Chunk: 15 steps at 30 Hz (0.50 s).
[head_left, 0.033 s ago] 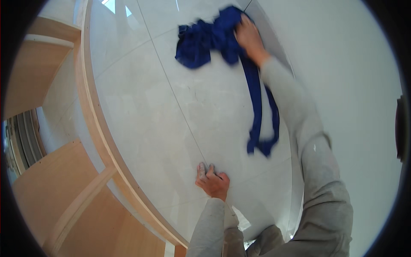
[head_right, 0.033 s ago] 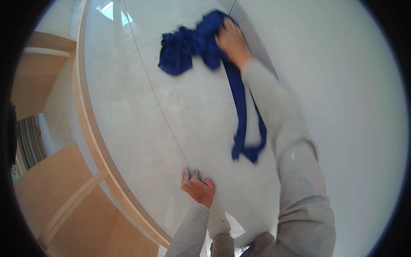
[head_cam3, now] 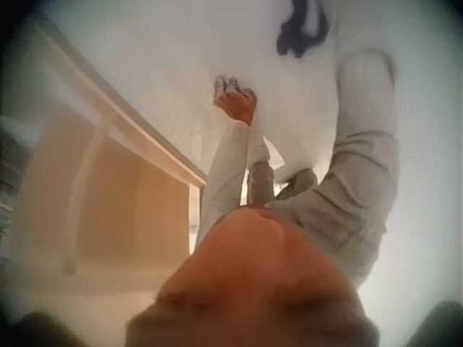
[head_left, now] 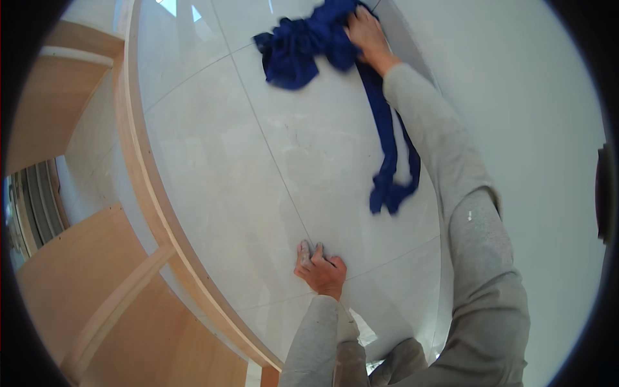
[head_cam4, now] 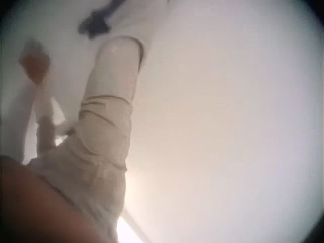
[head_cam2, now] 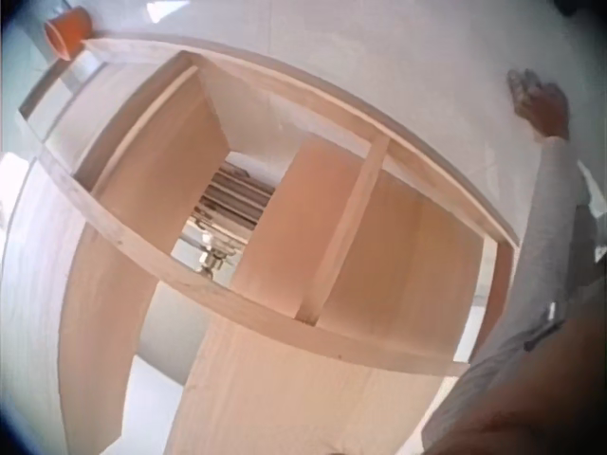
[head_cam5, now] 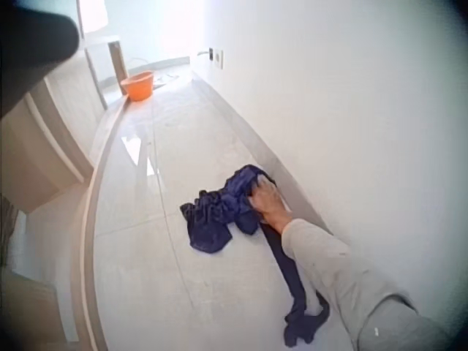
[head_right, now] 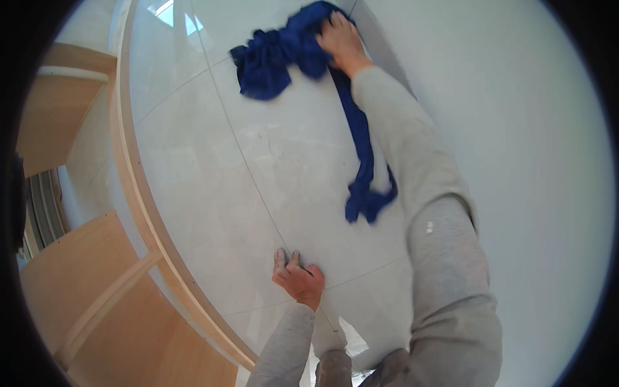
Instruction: The person applies grout to the gaps between floor tiles using a small handheld scraper and a bowl of mixture, then wipes the excess away with a blue cloth.
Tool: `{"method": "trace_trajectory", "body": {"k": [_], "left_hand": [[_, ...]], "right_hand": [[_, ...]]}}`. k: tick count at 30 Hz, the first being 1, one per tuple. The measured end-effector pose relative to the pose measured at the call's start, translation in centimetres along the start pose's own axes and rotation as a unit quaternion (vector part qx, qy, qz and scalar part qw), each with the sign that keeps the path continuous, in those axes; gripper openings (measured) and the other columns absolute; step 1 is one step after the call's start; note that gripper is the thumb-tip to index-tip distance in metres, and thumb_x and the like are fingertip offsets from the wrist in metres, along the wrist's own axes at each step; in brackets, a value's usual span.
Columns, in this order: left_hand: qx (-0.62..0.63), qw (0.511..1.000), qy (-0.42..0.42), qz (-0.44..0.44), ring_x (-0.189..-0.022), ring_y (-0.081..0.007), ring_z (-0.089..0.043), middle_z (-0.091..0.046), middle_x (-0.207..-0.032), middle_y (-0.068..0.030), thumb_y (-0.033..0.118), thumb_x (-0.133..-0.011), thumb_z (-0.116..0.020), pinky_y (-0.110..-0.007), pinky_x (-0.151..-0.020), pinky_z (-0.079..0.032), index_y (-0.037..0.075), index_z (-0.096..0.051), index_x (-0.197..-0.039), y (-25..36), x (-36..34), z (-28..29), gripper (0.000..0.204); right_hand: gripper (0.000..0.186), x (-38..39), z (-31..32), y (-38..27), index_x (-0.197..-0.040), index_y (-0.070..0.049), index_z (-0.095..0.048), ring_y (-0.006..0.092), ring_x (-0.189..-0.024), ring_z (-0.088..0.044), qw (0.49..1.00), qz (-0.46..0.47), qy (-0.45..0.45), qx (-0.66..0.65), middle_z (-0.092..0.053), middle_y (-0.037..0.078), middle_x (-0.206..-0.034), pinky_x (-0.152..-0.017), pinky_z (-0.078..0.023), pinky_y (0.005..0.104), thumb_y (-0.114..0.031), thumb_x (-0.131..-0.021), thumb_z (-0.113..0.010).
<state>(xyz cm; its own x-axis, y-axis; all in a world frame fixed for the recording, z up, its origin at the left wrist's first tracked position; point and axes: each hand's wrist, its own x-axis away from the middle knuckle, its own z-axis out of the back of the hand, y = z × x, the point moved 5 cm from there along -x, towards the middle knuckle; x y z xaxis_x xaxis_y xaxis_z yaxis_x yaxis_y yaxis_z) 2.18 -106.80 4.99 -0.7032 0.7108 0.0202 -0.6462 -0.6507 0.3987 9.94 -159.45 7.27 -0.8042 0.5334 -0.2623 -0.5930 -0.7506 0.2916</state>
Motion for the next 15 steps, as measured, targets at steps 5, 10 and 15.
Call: {"method": "trace_trajectory", "body": {"k": [5, 10, 15], "left_hand": [[-0.032, 0.998, 0.046, -0.035, -0.136, -0.0401, -0.046, -0.053, -0.141, -0.0203, 0.015, -0.080, -0.057, -0.052, -0.104, -0.034, 0.007, -0.055, -0.121, -0.1, -0.2, 0.0, 0.042], [0.023, 0.998, 0.057, -0.034, -0.132, -0.0410, -0.046, -0.048, -0.142, -0.0214, 0.013, -0.082, -0.052, -0.052, -0.106, -0.034, 0.002, -0.051, -0.122, -0.6, -0.6, 0.3, 0.042], [0.229, 0.964, 0.138, 0.008, -0.129, -0.0410, -0.044, -0.040, -0.143, -0.0264, 0.010, -0.082, -0.046, -0.048, -0.104, -0.039, -0.004, -0.044, -0.125, -4.6, 1.1, 1.5, 0.046]], "right_hand": [[0.049, -0.9, 3.7, -13.1, -0.123, 0.005, -0.065, 0.0417, -0.132, -0.053, 0.942, -0.020, 0.134, -0.306, -0.060, 0.027, -0.135, -0.111, -0.043, 0.0486, -0.027, -0.087, -0.062], [0.060, 13.4, 13.1, -25.3, -0.133, 0.003, -0.061, 0.0382, -0.140, -0.047, 0.913, 0.068, 0.068, -0.396, -0.052, 0.026, -0.146, -0.116, -0.038, 0.0463, -0.024, -0.080, -0.067], [0.064, 32.5, 18.7, -26.1, -0.142, 0.001, -0.054, 0.0349, -0.154, -0.031, 0.882, 0.051, -0.139, -0.447, -0.036, 0.023, -0.163, -0.120, -0.031, 0.0478, -0.025, -0.084, -0.067]]}}
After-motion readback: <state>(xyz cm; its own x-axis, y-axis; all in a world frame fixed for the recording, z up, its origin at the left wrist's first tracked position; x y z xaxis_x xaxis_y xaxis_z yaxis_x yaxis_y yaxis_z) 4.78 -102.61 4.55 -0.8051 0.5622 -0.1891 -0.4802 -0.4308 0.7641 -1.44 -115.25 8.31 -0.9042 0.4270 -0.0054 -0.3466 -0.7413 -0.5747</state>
